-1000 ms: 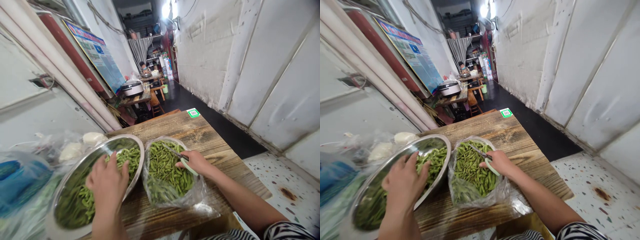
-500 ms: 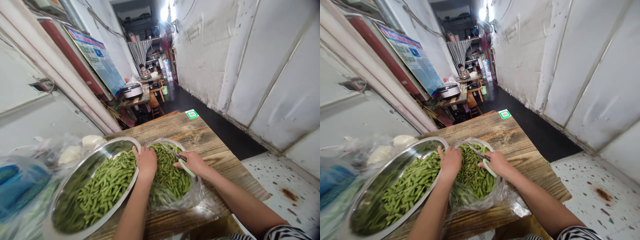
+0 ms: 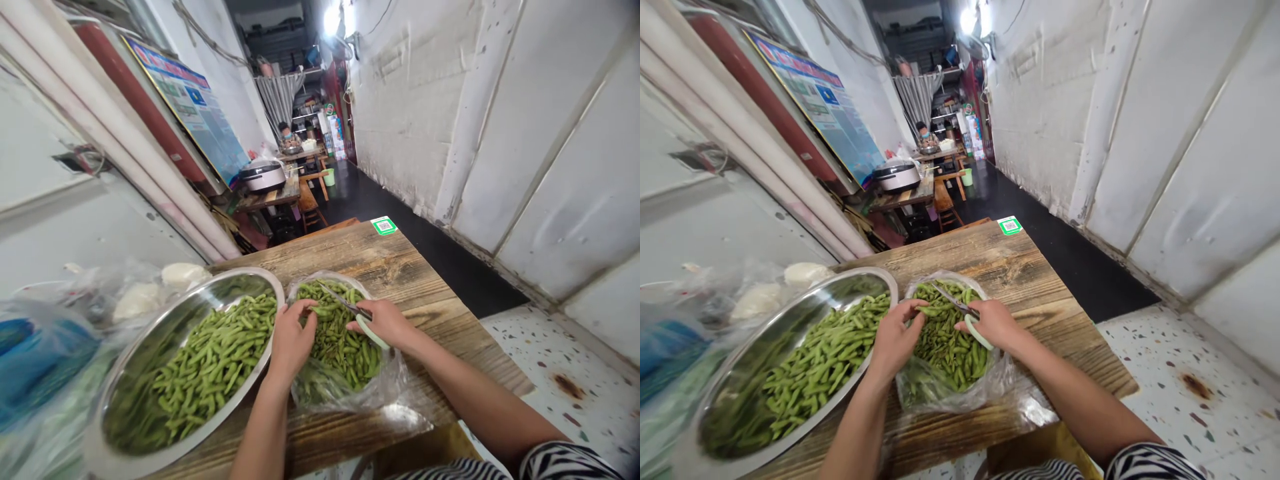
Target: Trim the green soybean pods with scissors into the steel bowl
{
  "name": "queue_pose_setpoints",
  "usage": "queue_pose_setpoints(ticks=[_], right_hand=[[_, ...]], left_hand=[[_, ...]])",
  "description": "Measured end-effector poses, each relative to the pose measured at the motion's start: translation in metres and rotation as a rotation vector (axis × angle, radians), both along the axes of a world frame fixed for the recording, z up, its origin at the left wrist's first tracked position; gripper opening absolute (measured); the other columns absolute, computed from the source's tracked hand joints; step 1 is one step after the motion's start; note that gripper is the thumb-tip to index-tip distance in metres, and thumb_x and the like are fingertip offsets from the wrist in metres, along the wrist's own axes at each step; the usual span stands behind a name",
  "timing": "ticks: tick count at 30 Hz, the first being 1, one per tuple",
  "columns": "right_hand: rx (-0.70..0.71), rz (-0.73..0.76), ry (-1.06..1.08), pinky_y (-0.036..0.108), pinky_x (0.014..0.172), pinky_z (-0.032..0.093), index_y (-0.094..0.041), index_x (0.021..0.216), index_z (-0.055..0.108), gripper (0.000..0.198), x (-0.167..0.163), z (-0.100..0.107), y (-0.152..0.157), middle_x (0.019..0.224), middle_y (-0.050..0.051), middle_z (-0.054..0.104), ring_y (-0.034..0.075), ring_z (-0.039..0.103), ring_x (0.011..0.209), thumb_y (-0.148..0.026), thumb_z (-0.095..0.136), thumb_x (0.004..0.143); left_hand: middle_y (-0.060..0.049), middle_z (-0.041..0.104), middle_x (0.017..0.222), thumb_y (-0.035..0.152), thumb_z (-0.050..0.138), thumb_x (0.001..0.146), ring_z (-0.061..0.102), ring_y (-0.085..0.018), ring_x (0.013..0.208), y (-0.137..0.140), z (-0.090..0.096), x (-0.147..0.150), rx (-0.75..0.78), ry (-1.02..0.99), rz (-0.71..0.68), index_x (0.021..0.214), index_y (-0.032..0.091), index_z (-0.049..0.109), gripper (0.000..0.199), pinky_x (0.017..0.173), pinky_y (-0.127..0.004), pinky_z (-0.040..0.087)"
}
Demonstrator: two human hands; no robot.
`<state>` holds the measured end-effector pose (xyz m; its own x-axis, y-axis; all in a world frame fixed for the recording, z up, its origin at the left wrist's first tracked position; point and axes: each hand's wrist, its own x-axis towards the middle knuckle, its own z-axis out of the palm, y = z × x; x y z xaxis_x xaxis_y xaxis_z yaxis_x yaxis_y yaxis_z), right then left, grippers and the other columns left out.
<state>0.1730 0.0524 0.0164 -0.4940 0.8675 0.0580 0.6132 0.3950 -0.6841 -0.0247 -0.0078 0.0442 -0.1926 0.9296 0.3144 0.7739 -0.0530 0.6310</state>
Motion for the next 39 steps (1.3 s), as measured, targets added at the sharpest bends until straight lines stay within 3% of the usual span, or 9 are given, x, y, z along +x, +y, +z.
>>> queue_pose_setpoints(ticks=[4, 8, 10, 15, 21, 35, 39], right_hand=[[0.023, 0.021, 0.039, 0.020, 0.051, 0.025, -0.018, 0.073, 0.064, 0.033, 0.000, 0.002, -0.003, 0.054, -0.003, 0.050, 0.012, 0.045, 0.054, -0.051, 0.065, 0.070], [0.034, 0.047, 0.091, 0.019, 0.051, 0.026, -0.018, 0.073, 0.063, 0.034, 0.000, 0.004, -0.006, 0.055, -0.004, 0.047, 0.010, 0.041, 0.054, -0.052, 0.064, 0.071], [0.035, 0.073, 0.099, 0.019, 0.051, 0.026, -0.018, 0.075, 0.063, 0.036, 0.001, 0.003, -0.006, 0.056, -0.004, 0.047, 0.010, 0.041, 0.054, -0.054, 0.063, 0.071], [0.017, 0.152, 0.078, 0.019, 0.051, 0.025, -0.019, 0.080, 0.065, 0.040, 0.002, 0.002, -0.008, 0.059, -0.003, 0.051, 0.011, 0.045, 0.056, -0.058, 0.063, 0.070], [-0.026, 0.183, 0.030, 0.020, 0.051, 0.026, -0.020, 0.083, 0.066, 0.041, 0.004, 0.006, -0.009, 0.061, -0.003, 0.055, 0.012, 0.048, 0.058, -0.058, 0.066, 0.066], [-0.129, 0.231, 0.064, 0.020, 0.049, 0.026, -0.017, 0.083, 0.067, 0.048, 0.004, 0.001, -0.005, 0.058, -0.004, 0.049, 0.010, 0.041, 0.056, -0.063, 0.060, 0.069], [-0.125, 0.265, 0.095, 0.020, 0.050, 0.027, -0.016, 0.085, 0.067, 0.049, 0.004, 0.000, -0.007, 0.059, -0.004, 0.048, 0.010, 0.037, 0.055, -0.062, 0.058, 0.071]], left_hand=[[-0.006, 0.068, 0.096, 0.029, 0.049, 0.080, 0.062, -0.020, 0.084, -0.001, -0.008, 0.002, 0.059, -0.235, 0.032, 0.103, 0.019, 0.064, 0.030, 0.078, -0.031, 0.047], [-0.007, 0.065, 0.092, 0.037, 0.050, 0.080, 0.064, -0.018, 0.071, 0.001, -0.018, 0.007, -0.023, -0.662, 0.022, 0.114, 0.017, 0.058, 0.039, 0.064, -0.029, 0.051], [-0.007, 0.064, 0.092, 0.039, 0.054, 0.078, 0.064, -0.017, 0.068, 0.003, -0.022, 0.008, -0.045, -0.774, 0.036, 0.115, 0.016, 0.057, 0.044, 0.059, -0.028, 0.051], [-0.006, 0.067, 0.088, 0.035, 0.066, 0.071, 0.062, -0.013, 0.069, 0.005, -0.029, 0.005, 0.064, -0.791, 0.135, 0.116, 0.014, 0.057, 0.050, 0.065, -0.024, 0.049], [-0.007, 0.070, 0.083, 0.037, 0.067, 0.069, 0.062, -0.014, 0.068, 0.005, -0.032, 0.006, 0.106, -0.810, 0.211, 0.105, 0.012, 0.063, 0.044, 0.063, -0.025, 0.048], [-0.005, 0.069, 0.071, 0.035, 0.068, 0.067, 0.064, -0.017, 0.063, 0.000, -0.027, 0.015, 0.093, -0.762, 0.244, 0.089, 0.012, 0.065, 0.033, 0.060, -0.028, 0.051], [-0.004, 0.070, 0.068, 0.034, 0.068, 0.066, 0.064, -0.017, 0.060, -0.003, -0.027, 0.023, 0.051, -0.780, 0.197, 0.085, 0.013, 0.066, 0.028, 0.060, -0.029, 0.052]])
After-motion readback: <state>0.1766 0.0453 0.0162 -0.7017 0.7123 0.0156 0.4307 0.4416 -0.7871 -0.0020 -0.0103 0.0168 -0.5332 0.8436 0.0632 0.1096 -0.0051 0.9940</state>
